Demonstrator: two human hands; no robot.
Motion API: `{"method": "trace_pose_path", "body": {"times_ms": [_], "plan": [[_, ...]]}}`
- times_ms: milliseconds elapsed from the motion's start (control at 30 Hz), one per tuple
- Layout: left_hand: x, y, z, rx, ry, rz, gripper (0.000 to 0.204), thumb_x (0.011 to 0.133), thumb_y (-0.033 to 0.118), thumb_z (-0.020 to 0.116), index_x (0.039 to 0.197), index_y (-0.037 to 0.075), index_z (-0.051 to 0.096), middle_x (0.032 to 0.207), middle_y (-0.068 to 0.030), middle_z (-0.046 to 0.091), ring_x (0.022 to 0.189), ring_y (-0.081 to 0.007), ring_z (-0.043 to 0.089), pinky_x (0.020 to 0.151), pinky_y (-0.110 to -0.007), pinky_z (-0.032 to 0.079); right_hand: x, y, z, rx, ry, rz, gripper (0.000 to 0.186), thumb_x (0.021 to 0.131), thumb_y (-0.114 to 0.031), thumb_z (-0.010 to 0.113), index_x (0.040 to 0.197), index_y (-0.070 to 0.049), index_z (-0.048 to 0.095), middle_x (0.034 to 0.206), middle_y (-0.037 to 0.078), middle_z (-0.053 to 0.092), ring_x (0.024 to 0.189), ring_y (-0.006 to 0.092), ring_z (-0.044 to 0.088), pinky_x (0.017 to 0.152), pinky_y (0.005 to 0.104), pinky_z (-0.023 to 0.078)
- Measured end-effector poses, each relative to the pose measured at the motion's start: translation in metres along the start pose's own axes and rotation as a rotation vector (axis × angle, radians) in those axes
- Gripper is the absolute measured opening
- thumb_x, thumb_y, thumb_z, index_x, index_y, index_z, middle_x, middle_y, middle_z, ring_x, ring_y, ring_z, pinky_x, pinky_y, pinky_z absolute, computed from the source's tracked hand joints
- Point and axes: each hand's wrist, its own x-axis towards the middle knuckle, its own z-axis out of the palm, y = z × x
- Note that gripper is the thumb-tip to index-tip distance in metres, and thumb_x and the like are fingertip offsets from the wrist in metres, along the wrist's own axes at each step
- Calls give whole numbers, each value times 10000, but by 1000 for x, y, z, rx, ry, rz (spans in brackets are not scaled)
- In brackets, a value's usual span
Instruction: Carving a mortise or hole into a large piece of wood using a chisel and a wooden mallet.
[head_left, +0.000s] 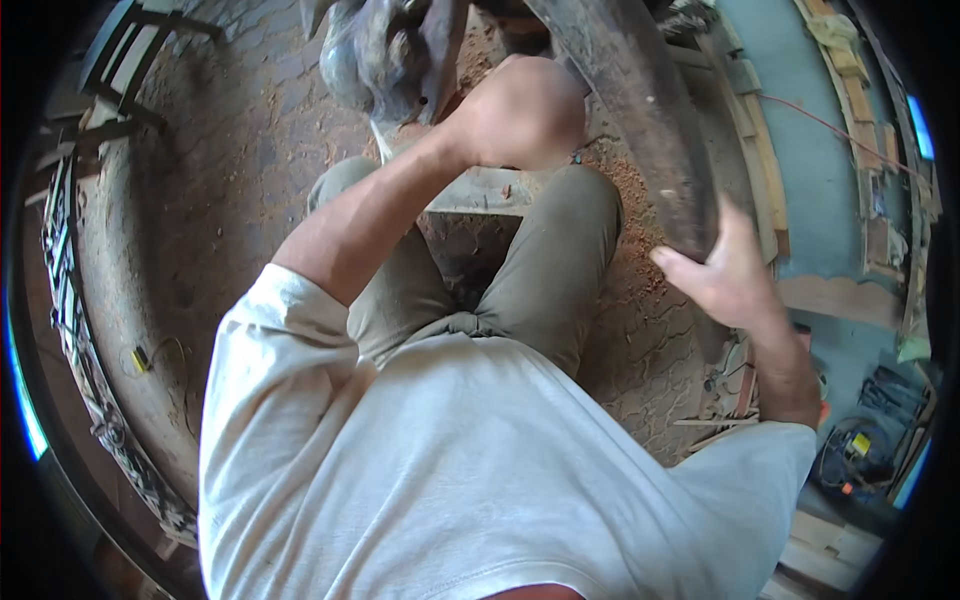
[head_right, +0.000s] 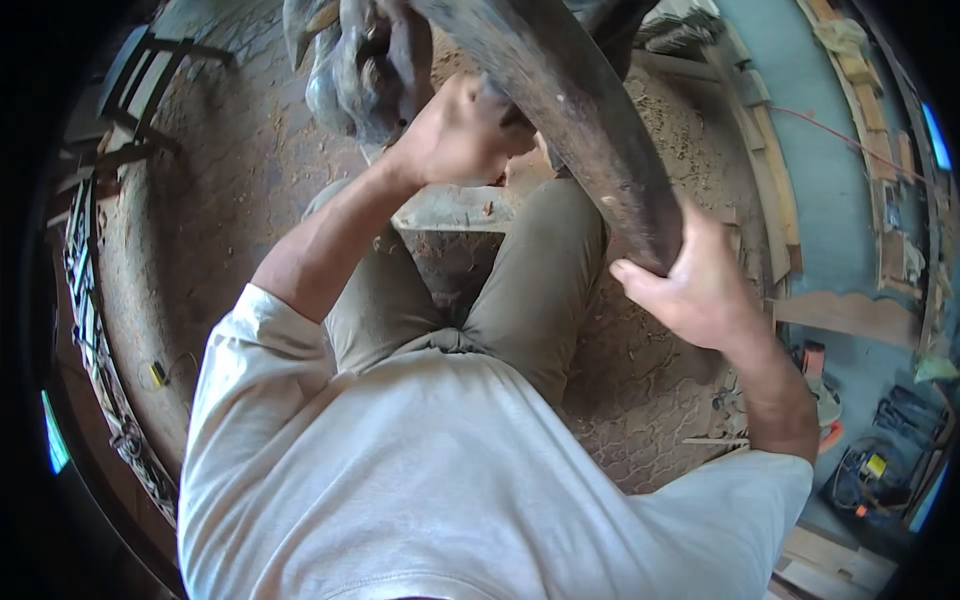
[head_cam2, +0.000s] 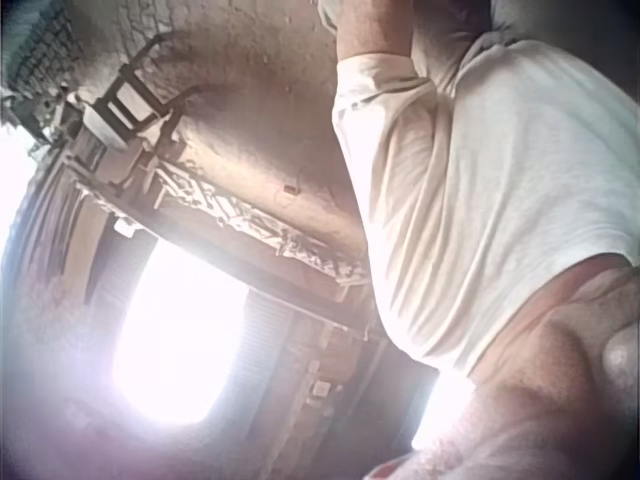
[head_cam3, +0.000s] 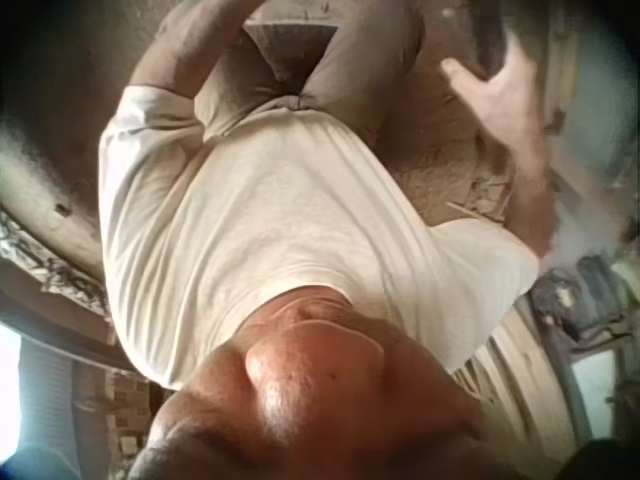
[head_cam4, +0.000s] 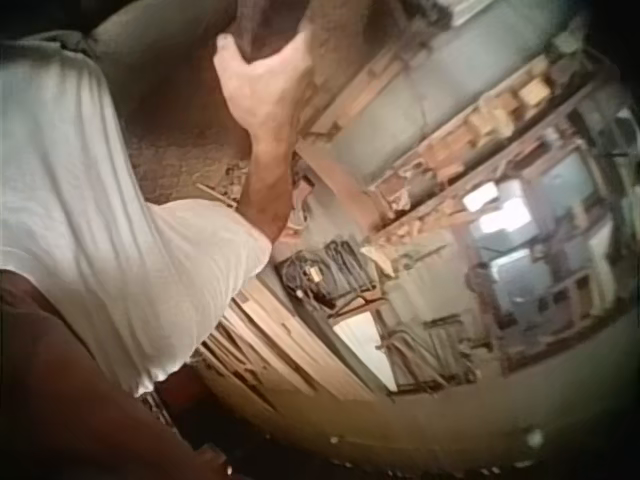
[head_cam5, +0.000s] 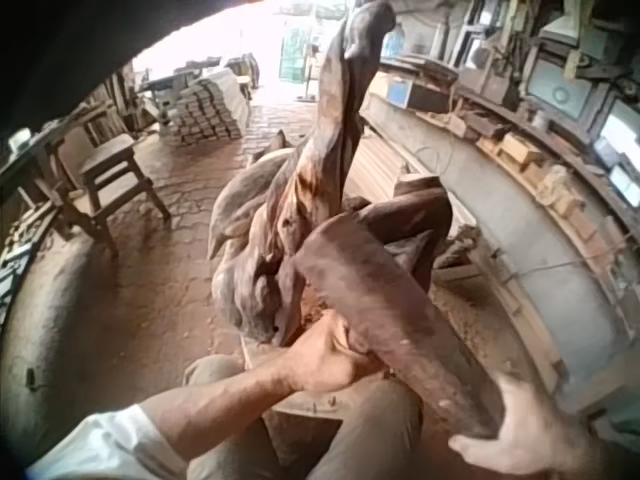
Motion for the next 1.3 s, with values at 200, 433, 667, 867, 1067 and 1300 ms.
{"method": "trace_pose_path", "body": {"times_ms": [200, 433, 667, 867, 1067, 1300], "plan": [[-84, -13, -41, -18, 57, 178, 107, 794, 74, 750, 877, 23, 703, 839, -97, 719, 760, -236, 682, 722, -361, 536, -46, 87, 59, 338, 180, 179, 210, 812, -135, 776, 942, -40, 641, 820, -10, 588, 741, 100, 547, 696, 301, 474], [-107, -28, -16, -262, 581, 270, 217, 932, 107, 737, 1049, -68, 686, 981, -146, 737, 901, -212, 695, 817, -350, 567, -83, 147, 170, 601, 265, 343, 338, 780, -186, 811, 1024, -22, 644, 873, 5, 628, 792, 123, 589, 744, 318, 503], [-23, 4, -42, -287, 166, 238, 196, 898, 104, 810, 967, -45, 703, 806, -73, 691, 704, -148, 645, 632, -282, 529, -71, 138, 161, 573, 238, 340, 408, 772, -142, 816, 1110, 1, 638, 924, 27, 664, 845, 126, 611, 791, 326, 522], [6, 10, -29, -129, 107, 23, 145, 863, 81, 824, 907, -25, 736, 738, -19, 678, 706, -82, 626, 635, -270, 516, -59, 134, 121, 483, 212, 259, 465, 787, -109, 810, 1191, 26, 625, 1012, 105, 690, 937, 186, 636, 869, 372, 531], [22, 24, -17, -53, -7, 57, 128, 866, 108, 815, 867, 7, 737, 733, -7, 698, 698, -65, 635, 639, -272, 526, -51, 114, 77, 517, 309, 101, 347, 835, -28, 756, 1146, 0, 606, 866, 5, 616, 753, 83, 579, 699, 270, 493], [20, 29, -13, -30, -1, 71, 111, 856, 126, 819, 876, 26, 776, 751, -14, 728, 724, -77, 670, 708, -285, 561, -57, 90, 21, 455, 384, -47, 497, 850, 12, 671, 1312, 46, 491, 906, 36, 616, 744, 90, 552, 694, 255, 463]]}}
